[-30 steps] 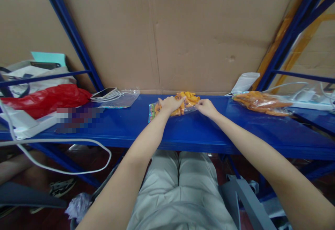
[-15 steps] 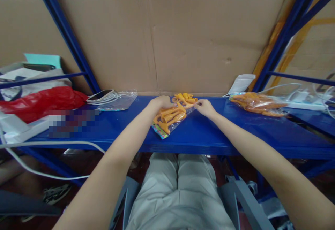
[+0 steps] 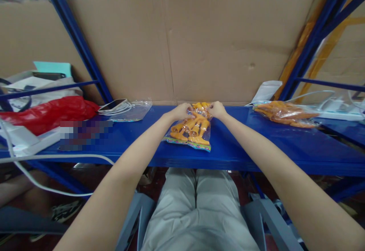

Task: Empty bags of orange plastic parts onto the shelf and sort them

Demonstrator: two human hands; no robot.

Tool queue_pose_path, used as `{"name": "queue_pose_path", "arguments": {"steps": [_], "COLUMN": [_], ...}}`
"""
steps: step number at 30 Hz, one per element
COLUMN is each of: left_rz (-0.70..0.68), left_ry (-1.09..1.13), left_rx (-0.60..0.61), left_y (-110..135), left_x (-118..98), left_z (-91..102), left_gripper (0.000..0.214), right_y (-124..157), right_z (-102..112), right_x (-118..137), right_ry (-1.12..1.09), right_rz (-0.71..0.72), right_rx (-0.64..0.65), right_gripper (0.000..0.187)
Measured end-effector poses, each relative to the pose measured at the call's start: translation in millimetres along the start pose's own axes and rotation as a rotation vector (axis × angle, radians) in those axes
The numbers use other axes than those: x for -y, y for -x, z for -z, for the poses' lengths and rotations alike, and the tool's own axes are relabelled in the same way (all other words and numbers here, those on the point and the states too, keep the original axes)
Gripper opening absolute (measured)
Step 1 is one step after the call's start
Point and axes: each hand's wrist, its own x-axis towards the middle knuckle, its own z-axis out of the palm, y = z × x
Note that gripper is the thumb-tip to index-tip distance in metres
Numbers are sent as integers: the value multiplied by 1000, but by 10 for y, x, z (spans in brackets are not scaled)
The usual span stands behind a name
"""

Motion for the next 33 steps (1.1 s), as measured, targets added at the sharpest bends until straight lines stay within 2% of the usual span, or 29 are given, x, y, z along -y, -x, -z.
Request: {"name": "queue_pose_path", "arguments": {"steps": [5, 10, 17, 22, 25, 30, 33], "left_rz": [-43, -37, 22, 160, 159, 225, 328], "left_ry": [141, 179, 140, 91, 171, 290, 354], "left_rx": [-32, 60, 168, 130, 95, -106, -153], "left_y": [-13, -19, -43, 18, 79, 210, 319], "left_x": [99, 86, 98, 247, 300, 333, 351], "left_z": [-108, -124, -152, -206, -197, -52, 62], "left_gripper": [42, 42, 47, 64, 58, 44, 39], "right_y": [-37, -27, -7, 41, 82, 199, 324], "right_z": [-70, -112, -116, -65, -2, 172, 262], "right_x": [-41, -43, -7, 31, 24, -94, -193], "right_ry": [-23, -32, 34, 107, 137, 130, 102], "right_rz": [-70, -137, -118, -100, -65, 108, 271], "right_rx": [-8, -7, -6, -6, -36, -171, -159], "right_gripper": [23, 28, 36, 34, 32, 36, 40]}}
